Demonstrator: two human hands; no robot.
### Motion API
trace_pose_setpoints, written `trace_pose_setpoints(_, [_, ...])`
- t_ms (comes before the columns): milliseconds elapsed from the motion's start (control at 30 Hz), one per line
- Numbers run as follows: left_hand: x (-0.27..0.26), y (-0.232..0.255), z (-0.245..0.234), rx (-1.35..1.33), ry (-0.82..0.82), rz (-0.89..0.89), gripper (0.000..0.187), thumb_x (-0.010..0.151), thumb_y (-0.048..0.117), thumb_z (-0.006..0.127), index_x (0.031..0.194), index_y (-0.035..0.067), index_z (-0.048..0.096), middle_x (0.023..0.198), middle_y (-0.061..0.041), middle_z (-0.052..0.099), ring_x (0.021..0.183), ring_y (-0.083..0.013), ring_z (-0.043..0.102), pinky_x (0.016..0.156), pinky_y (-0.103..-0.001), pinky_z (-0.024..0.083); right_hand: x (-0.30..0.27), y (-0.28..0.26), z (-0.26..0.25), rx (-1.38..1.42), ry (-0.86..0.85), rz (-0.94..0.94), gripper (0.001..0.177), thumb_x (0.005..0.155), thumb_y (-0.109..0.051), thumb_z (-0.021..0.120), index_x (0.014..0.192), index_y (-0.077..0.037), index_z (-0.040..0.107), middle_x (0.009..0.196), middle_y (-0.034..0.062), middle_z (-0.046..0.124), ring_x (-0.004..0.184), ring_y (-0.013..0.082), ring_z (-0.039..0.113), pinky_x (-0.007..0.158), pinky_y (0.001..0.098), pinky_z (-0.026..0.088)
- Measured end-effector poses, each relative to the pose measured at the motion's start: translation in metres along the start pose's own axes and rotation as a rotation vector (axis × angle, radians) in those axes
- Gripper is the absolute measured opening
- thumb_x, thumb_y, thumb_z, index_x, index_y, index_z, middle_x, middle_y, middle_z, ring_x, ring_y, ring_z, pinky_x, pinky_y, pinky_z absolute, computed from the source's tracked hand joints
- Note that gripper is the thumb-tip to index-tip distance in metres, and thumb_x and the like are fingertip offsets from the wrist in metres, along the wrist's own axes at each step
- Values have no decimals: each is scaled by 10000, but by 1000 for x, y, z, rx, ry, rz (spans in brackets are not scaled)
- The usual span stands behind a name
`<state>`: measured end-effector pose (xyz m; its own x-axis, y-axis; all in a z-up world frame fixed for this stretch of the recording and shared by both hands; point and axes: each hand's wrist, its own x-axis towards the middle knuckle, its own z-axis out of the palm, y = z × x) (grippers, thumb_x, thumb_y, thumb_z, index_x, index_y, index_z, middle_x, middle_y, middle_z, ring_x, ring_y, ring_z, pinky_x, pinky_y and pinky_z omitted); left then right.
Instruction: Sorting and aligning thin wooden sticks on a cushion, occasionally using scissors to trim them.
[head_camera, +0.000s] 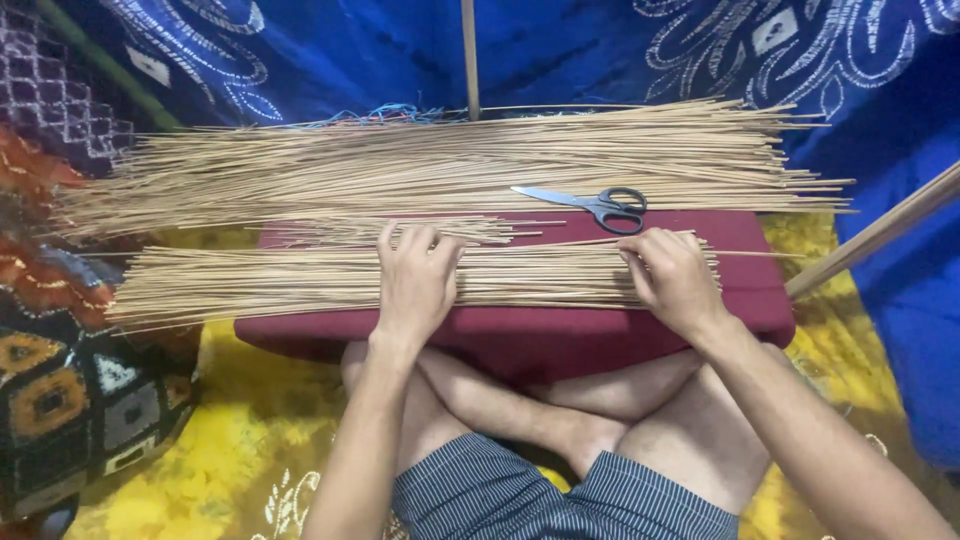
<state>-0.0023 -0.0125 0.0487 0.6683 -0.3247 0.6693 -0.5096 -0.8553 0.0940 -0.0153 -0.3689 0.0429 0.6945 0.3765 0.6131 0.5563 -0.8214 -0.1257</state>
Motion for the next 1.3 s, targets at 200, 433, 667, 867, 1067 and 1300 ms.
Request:
trace_pose_setpoints(200, [17, 75, 30, -106, 7, 124, 161, 883, 182, 760, 1032, 193, 702, 870, -4, 599, 961, -223, 663, 1113, -566, 343, 14, -38, 12, 70, -18, -19, 103, 944, -99, 702, 1033, -151, 691, 875, 12, 642, 875, 264, 690, 753, 393, 494])
trace_pose_setpoints(433, [15, 58, 29, -85, -11, 129, 102, 872, 184, 753, 966, 211, 724, 835, -3, 615, 933, -215, 669, 1113, -557, 370, -4, -14, -12, 54, -111, 20, 127, 944, -110, 687, 1069, -132, 695, 878, 40, 653, 903, 303, 702, 781, 440, 504])
trace_pose_setpoints(667, [8, 31, 13, -65, -101, 58, 49, 971, 218, 686, 1010, 234, 711, 849, 23, 613, 908, -196, 685, 1022, -468, 430, -35, 39, -30, -76, -135, 129, 138, 961, -191, 714, 1095, -159, 726, 924, 37, 685, 937, 284, 705, 829, 430, 515])
trace_pose_setpoints(867, [6, 32, 19, -102, -147, 7, 59, 1005, 243, 647, 1024, 249, 703, 847, 16, 582, 815, -235, 685, 728, -404, 498, -46, 68, -34, -77, -157, 207, 145, 982, -201, 713, 1116, -156, 747, 958, 61, 705, 966, 307, 707, 840, 446, 520])
trace_pose_setpoints(1067, [16, 39, 15, -130, -166, 25, 60, 1002, 203, 656, 1023, 229, 706, 831, -6, 584, 789, -271, 685, 670, -394, 496, -49, 91, -34, -53, -206, 254, 143, 978, -209, 703, 1103, -157, 750, 994, 57, 704, 994, 302, 689, 843, 434, 510])
trace_pose_setpoints(1300, [15, 35, 32, -130, -217, 32, 61, 990, 190, 665, 1027, 229, 696, 831, 1, 591, 794, -266, 690, 672, -401, 507, -45, 98, -37, -32, -257, 272, 145, 941, -196, 731, 1060, -127, 775, 1009, 82, 711, 1016, 322, 682, 861, 460, 510])
